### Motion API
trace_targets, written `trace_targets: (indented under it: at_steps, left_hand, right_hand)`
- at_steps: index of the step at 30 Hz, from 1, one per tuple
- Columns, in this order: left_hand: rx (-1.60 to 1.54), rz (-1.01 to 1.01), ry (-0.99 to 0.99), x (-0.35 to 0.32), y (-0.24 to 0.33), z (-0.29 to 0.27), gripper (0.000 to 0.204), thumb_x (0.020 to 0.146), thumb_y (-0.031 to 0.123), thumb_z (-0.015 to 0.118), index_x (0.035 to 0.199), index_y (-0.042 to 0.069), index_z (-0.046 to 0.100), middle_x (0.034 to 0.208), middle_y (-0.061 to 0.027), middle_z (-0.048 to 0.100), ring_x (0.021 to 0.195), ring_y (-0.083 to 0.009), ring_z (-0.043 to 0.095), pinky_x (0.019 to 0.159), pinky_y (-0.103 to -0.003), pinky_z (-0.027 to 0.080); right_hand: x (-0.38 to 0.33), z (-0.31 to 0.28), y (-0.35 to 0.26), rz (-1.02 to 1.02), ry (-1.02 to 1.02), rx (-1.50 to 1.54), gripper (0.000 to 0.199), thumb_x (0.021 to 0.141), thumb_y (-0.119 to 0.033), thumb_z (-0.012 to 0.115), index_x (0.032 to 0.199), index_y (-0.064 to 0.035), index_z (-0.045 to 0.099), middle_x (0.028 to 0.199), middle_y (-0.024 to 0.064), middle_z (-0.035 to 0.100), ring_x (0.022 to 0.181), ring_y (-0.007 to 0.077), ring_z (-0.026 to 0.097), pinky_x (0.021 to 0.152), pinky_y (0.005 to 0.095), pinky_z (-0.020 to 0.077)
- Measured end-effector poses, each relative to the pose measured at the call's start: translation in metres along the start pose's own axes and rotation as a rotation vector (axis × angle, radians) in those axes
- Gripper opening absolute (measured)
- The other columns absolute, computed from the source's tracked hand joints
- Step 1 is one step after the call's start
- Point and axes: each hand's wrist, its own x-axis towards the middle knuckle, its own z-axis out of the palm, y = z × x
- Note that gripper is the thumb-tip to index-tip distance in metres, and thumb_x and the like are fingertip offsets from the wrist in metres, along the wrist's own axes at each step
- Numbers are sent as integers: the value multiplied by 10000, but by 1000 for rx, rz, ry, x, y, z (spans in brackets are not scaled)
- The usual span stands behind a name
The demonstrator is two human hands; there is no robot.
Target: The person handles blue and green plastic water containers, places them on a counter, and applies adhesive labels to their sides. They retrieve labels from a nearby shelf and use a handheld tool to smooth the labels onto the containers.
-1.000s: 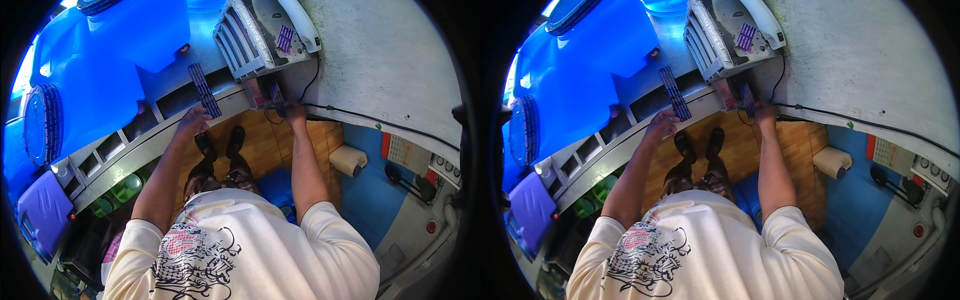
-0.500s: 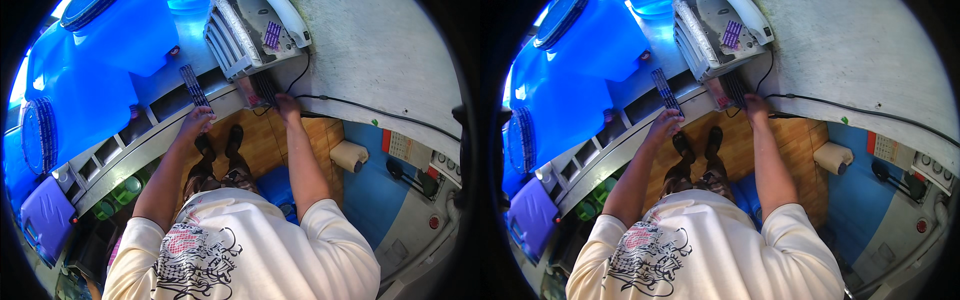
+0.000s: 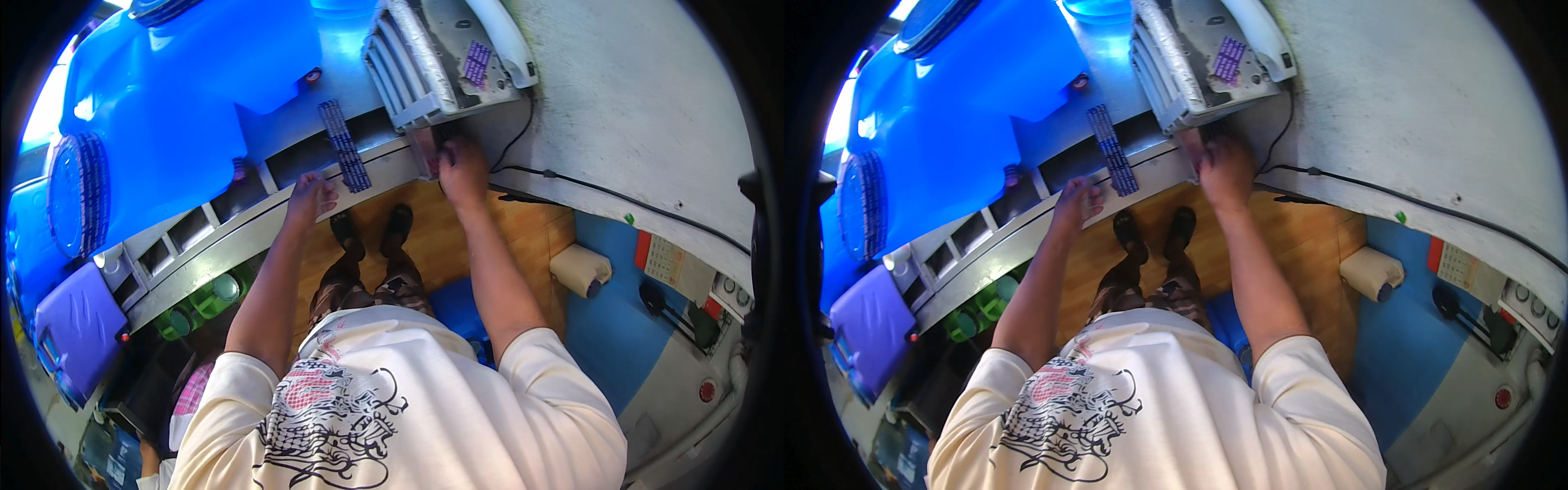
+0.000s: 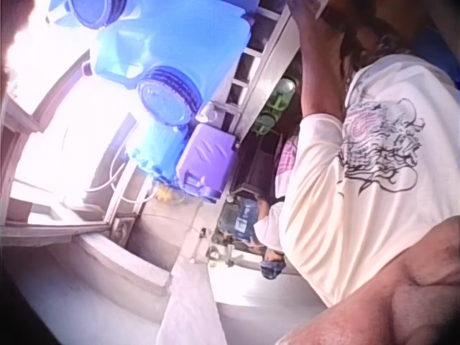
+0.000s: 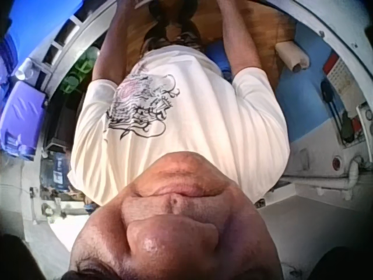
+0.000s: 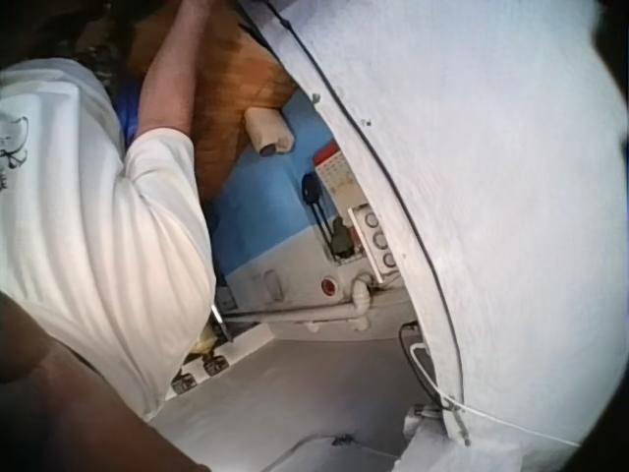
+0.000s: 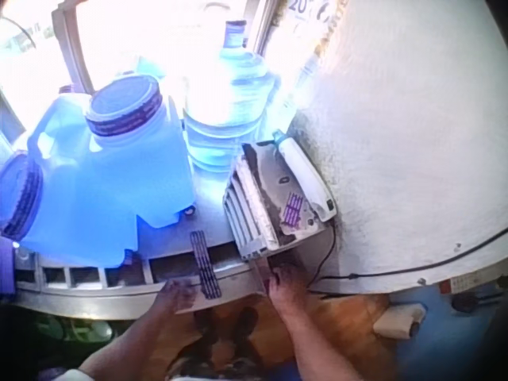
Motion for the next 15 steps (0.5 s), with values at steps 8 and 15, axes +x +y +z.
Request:
trace_targets:
  at_steps: [8,15]
  left_hand:
    - [-75,61,47,-4,7,-21,214,972,248,530,1146,136,478,921,-66,618,729,-176,619,653,-322,516]
    - [-128,37,0,-18,14,-38,224,941,253,591,1095,127,489,905,-50,619,739,-159,621,665,-302,515]
  right_hand:
    - [-10,91,-110,-256,-153,14,489,707,-418,770,1025,-94,590,994,111,607,1018,315,568,942,528,356]
    - [10,118,-128,-160,-254,-234,539,708,-463,765,1029,-84,556,968,121,635,977,316,603,964,495,346]
